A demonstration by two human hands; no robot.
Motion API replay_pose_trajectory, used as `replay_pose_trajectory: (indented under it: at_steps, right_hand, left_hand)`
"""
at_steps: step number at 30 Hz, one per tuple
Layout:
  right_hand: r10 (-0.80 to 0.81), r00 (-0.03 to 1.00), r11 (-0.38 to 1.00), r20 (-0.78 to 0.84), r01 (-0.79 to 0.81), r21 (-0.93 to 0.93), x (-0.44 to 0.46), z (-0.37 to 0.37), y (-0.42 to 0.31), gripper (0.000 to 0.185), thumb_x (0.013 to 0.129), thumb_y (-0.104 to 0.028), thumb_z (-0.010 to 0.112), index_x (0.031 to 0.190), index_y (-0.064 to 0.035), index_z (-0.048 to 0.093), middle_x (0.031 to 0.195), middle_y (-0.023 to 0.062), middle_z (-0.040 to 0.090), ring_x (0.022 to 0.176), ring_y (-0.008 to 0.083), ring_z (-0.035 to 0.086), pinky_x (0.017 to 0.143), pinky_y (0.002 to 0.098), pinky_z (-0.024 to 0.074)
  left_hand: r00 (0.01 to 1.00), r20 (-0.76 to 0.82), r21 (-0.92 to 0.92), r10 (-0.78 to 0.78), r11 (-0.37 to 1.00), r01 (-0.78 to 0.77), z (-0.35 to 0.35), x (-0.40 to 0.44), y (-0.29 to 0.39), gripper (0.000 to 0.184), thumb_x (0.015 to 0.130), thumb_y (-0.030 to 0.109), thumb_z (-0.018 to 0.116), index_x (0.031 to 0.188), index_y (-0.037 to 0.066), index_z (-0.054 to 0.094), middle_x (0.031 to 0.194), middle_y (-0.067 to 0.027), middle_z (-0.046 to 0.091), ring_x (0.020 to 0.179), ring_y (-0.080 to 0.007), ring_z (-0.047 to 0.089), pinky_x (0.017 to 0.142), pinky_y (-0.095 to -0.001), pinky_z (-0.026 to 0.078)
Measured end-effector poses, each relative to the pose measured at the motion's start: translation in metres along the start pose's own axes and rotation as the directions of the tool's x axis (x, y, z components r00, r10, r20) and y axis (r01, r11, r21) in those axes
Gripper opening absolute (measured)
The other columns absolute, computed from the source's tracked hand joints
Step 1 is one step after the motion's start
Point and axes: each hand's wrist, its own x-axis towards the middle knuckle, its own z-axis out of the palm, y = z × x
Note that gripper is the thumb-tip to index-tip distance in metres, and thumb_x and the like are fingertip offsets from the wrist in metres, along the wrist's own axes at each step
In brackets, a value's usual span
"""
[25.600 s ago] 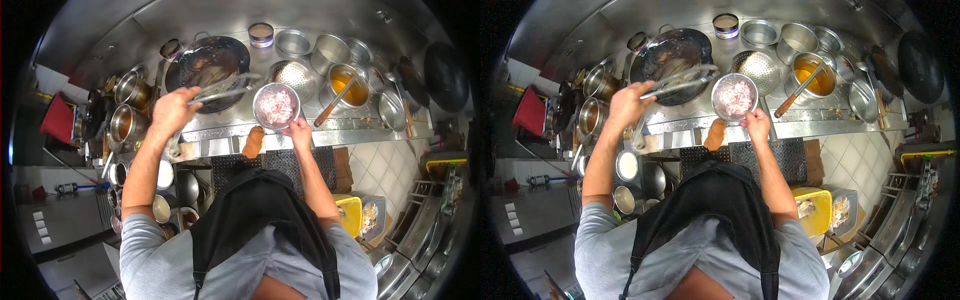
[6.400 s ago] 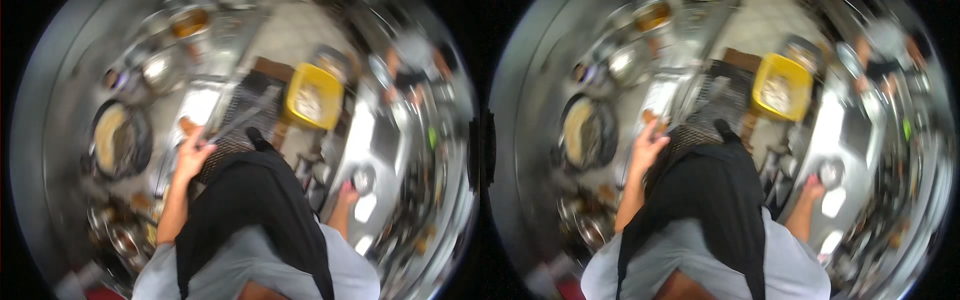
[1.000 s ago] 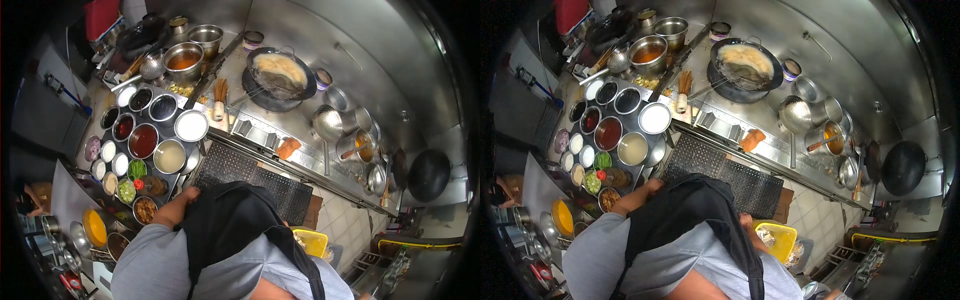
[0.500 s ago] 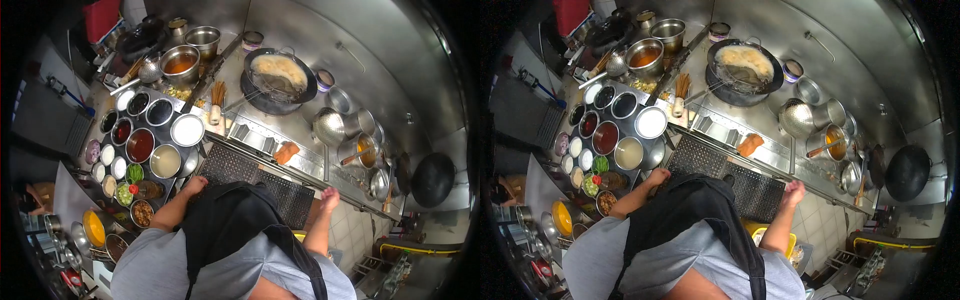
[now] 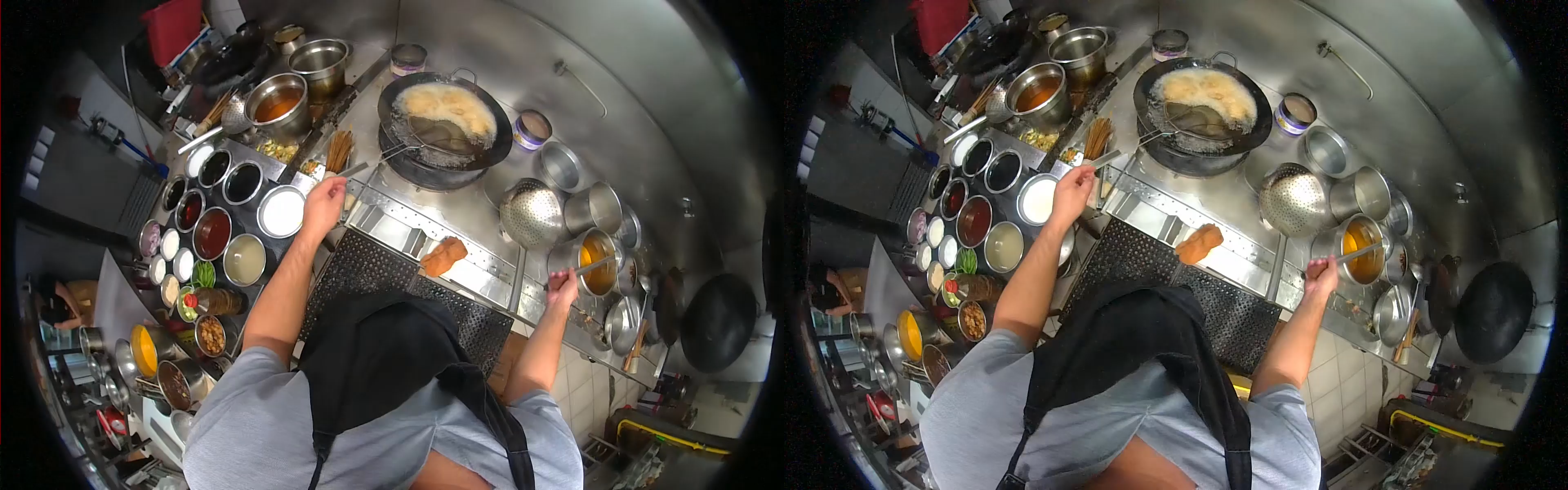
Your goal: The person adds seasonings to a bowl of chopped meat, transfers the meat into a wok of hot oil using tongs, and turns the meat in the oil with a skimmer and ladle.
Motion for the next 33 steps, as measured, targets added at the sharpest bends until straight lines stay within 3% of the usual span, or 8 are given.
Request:
replay_pose_trajectory:
  at_steps: [5, 9, 17, 21, 23, 25, 28, 33]
  right_hand:
    - [-0.151, 0.985, 0.939, -0.082, 0.116, -0.324, -0.05, 0.044, -0.012, 0.014, 0.09, -0.013, 0.057, 0.079, -0.0085, 0.051, 0.065, 0.0032, 0.051, 0.052, 0.0159, 0.052, 0.047, 0.0282, 0.0424]
    - [-0.458, 0.887, 0.77, 0.066, 0.432, -0.469, -0.113, 0.055, 0.01, 0.012, 0.093, -0.012, 0.055, 0.1, -0.0028, 0.054, 0.065, 0.003, 0.051, 0.05, 0.0116, 0.05, 0.044, 0.0266, 0.0411]
    - [-0.205, 0.936, 0.722, 0.286, 0.342, -0.601, -0.208, 0.108, 0.047, 0.023, 0.092, -0.007, 0.057, 0.115, -0.0024, 0.057, 0.064, -0.0026, 0.05, 0.048, 0.0067, 0.046, 0.043, 0.0238, 0.0374]
    - [-0.014, 0.929, 0.79, 0.369, 0.237, -0.566, -0.218, 0.169, 0.087, 0.027, 0.093, -0.006, 0.052, 0.12, -0.0025, 0.054, 0.065, -0.0006, 0.052, 0.049, 0.0084, 0.049, 0.044, 0.0235, 0.0404]
    - [0.072, 0.921, 0.812, 0.382, 0.168, -0.558, -0.21, 0.194, 0.101, 0.028, 0.092, -0.005, 0.049, 0.119, -0.0004, 0.053, 0.065, 0.0005, 0.053, 0.05, 0.0096, 0.05, 0.044, 0.0241, 0.042]
    - [0.12, 0.908, 0.865, 0.402, 0.103, -0.491, -0.205, 0.215, 0.111, 0.03, 0.09, -0.005, 0.048, 0.119, 0.0027, 0.053, 0.065, 0.0024, 0.053, 0.05, 0.0106, 0.051, 0.045, 0.0253, 0.0432]
    - [0.181, 0.89, 0.907, 0.418, 0.014, -0.422, -0.196, 0.235, 0.129, 0.031, 0.09, -0.006, 0.05, 0.119, 0.0038, 0.053, 0.069, 0.0039, 0.055, 0.051, 0.0117, 0.051, 0.046, 0.0264, 0.0446]
    - [0.25, 0.894, 0.921, 0.372, -0.101, -0.376, -0.196, 0.246, 0.145, 0.032, 0.089, -0.006, 0.05, 0.12, 0.0035, 0.053, 0.074, 0.0028, 0.056, 0.054, 0.0107, 0.052, 0.045, 0.0263, 0.0462]
  left_hand:
    - [0.987, 0.085, 0.419, 0.138, 0.893, -0.162, 0.023, 0.031, 0.021, 0.04, 0.08, 0.015, 0.07, 0.12, 0.011, 0.065, 0.113, -0.0085, 0.066, 0.11, -0.0327, 0.059, 0.095, -0.0425, 0.047]
    - [0.975, 0.205, 0.502, -0.09, 0.865, -0.025, 0.038, 0.059, 0.015, 0.063, 0.081, 0.017, 0.069, 0.14, 0.016, 0.05, 0.124, -0.0151, 0.059, 0.118, -0.0352, 0.054, 0.1, -0.0449, 0.043]
    - [0.878, 0.477, 0.56, -0.039, 0.784, -0.268, 0.03, 0.092, 0.014, 0.06, 0.086, 0.002, 0.05, 0.143, 0.018, 0.046, 0.114, -0.0194, 0.055, 0.11, -0.0387, 0.057, 0.091, -0.0469, 0.048]
    - [0.774, 0.541, 0.396, 0.328, 0.712, -0.579, 0.003, 0.172, -0.01, 0.045, 0.085, 0.002, 0.045, 0.125, 0.01, 0.064, 0.111, -0.0225, 0.066, 0.101, -0.0398, 0.064, 0.088, -0.0457, 0.052]
    - [0.743, 0.663, 0.441, 0.094, 0.753, -0.488, -0.012, 0.211, 0.017, 0.044, 0.084, 0.005, 0.054, 0.127, 0.005, 0.061, 0.115, -0.0244, 0.065, 0.107, -0.0399, 0.063, 0.095, -0.0421, 0.05]
    - [0.664, 0.694, 0.345, 0.279, 0.68, -0.647, -0.012, 0.253, -0.008, 0.044, 0.086, 0.004, 0.053, 0.13, 0.004, 0.059, 0.103, -0.0203, 0.07, 0.087, -0.0339, 0.069, 0.077, -0.0404, 0.056]
    - [0.581, 0.774, 0.377, -0.251, 0.921, -0.104, -0.028, 0.273, 0.029, 0.045, 0.09, 0.001, 0.048, 0.134, 0.004, 0.055, 0.087, -0.0112, 0.069, 0.064, -0.0187, 0.064, 0.052, -0.0333, 0.052]
    - [0.491, 0.822, 0.232, -0.289, 0.957, 0.175, -0.022, 0.268, -0.017, 0.043, 0.094, 0.005, 0.047, 0.138, 0.005, 0.051, 0.079, -0.0029, 0.062, 0.054, -0.0098, 0.052, 0.043, -0.0267, 0.043]
